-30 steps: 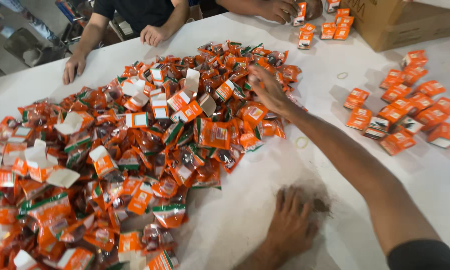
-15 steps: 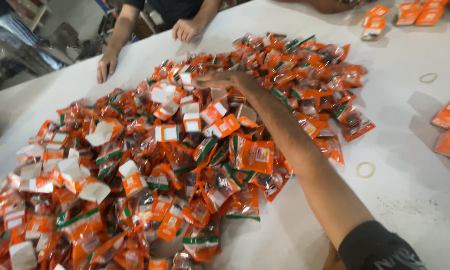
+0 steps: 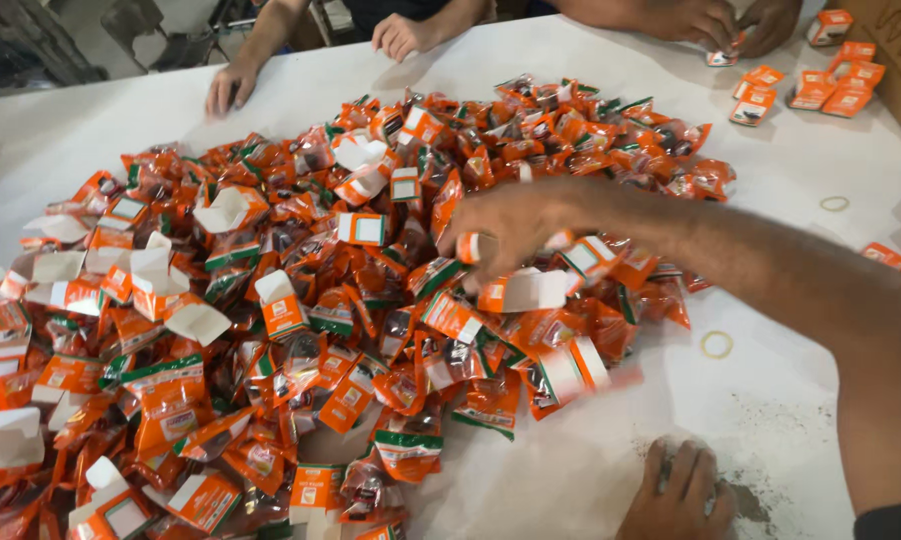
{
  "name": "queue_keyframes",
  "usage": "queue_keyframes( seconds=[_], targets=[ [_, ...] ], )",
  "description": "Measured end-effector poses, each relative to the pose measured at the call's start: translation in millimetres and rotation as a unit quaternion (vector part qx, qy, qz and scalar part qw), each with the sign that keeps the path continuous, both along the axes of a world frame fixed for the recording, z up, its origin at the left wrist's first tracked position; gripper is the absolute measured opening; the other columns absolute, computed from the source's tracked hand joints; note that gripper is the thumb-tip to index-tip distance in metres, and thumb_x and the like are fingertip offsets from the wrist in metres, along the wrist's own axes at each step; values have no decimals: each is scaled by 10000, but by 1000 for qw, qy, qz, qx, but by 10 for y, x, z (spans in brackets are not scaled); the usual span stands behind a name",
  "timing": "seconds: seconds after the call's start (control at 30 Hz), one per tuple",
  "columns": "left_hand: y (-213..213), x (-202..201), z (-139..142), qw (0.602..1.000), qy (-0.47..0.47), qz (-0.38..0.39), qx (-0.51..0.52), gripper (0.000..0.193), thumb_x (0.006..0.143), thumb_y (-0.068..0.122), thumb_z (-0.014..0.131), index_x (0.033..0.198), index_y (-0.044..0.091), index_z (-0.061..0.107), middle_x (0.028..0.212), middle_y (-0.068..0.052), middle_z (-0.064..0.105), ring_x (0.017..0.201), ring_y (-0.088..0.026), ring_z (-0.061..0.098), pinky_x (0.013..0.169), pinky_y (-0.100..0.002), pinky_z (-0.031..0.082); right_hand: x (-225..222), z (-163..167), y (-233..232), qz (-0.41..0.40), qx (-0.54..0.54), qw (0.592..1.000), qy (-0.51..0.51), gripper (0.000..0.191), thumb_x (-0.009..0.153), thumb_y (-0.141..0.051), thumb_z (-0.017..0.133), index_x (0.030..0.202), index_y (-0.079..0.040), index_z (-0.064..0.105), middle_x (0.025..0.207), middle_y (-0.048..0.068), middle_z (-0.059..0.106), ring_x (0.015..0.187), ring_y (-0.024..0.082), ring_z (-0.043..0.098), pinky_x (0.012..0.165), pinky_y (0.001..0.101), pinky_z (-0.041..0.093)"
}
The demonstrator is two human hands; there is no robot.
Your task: The person picks sealed plastic packets one at a time from a large pile on the table, places a packet into a small orange carton, folds the carton flaps closed, and sets the finished carton aside with other completed cartons, repeating the cycle.
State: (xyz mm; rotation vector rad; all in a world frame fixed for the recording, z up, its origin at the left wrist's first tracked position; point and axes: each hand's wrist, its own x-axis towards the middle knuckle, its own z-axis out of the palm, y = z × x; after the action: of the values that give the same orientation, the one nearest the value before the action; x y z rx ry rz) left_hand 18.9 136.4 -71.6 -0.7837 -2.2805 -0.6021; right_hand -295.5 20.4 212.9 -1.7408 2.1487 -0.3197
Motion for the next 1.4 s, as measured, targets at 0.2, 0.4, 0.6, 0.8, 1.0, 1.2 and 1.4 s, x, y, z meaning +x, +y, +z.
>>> queue_keyframes(
  seconds=[0.2, 0.4, 0.6, 0.8, 1.0, 1.2, 1.4],
  targets=[
    [107, -80, -105, 1000, 18, 14, 4, 176, 1005, 221, 645, 1037, 48, 629, 1285, -241, 671, 1296, -353, 602, 1139, -618, 449, -695, 204, -1091, -104, -160, 976, -108, 1020, 797, -773, 681, 1551, -166, 361, 1519, 205, 509, 1351, 346, 573, 1084, 423, 510],
    [-106, -150, -127, 1000, 8, 1, 13, 187, 1003, 218, 642, 1058, 40, 636, 1267, -236, 665, 1290, -352, 599, 1130, -618, 446, -834, -483, -1972, -280, 20, 959, 46, 1094, 653, -872, 766, 1555, -419, 343, 1659, 214, 58, 1491, 488, 196, 1146, 701, 193],
    [16, -115, -101, 1000, 12, 0, 23, 200, 1002, 216, 639, 1079, 32, 642, 1250, -231, 658, 1283, -352, 597, 1121, -619, 443, -687, -852, -2019, -298, -59, 947, 104, 656, 804, -219, 740, 1413, -428, 613, 1586, 239, 334, 1180, 417, 656, 958, 571, 557],
    [54, -88, -46, 999, 27, -2, 28, 215, 1000, 213, 636, 1100, 23, 648, 1233, -227, 651, 1277, -351, 594, 1112, -620, 440, -204, -572, -1048, -173, -120, 972, 107, 655, 687, -177, 809, 1308, -328, 665, 1256, 184, 550, 1103, 380, 659, 878, 493, 561],
    [92, -40, -68, 1000, 12, 11, 21, 170, 1059, 213, 636, 1012, 54, 601, 1214, -218, 627, 1280, -335, 589, 1125, -591, 438, 632, -59, -67, -83, 40, 989, 111, 796, 642, -318, 853, 1394, -255, 599, 1321, 144, 517, 1290, 351, 529, 1045, 480, 479],
    [226, -91, -192, 998, 42, 26, 37, 147, 1077, 238, 602, 1058, 96, 634, 1200, -189, 630, 1234, -332, 593, 1114, -611, 452, 43, 497, 15, -30, 210, 977, -19, 1451, 519, -499, 966, 1652, -369, 68, 1690, 87, 184, 1484, 286, 290, 1158, 448, 344],
    [137, -224, -223, 999, 27, 7, 46, 172, 1055, 256, 612, 1060, 86, 635, 1220, -202, 621, 1251, -345, 585, 1121, -621, 439, -1317, 207, -1357, -196, -212, 951, 115, 1051, 824, -811, 677, 1566, -100, 461, 1455, 172, 563, 1317, 277, 574, 1133, 433, 509]
  ],
)
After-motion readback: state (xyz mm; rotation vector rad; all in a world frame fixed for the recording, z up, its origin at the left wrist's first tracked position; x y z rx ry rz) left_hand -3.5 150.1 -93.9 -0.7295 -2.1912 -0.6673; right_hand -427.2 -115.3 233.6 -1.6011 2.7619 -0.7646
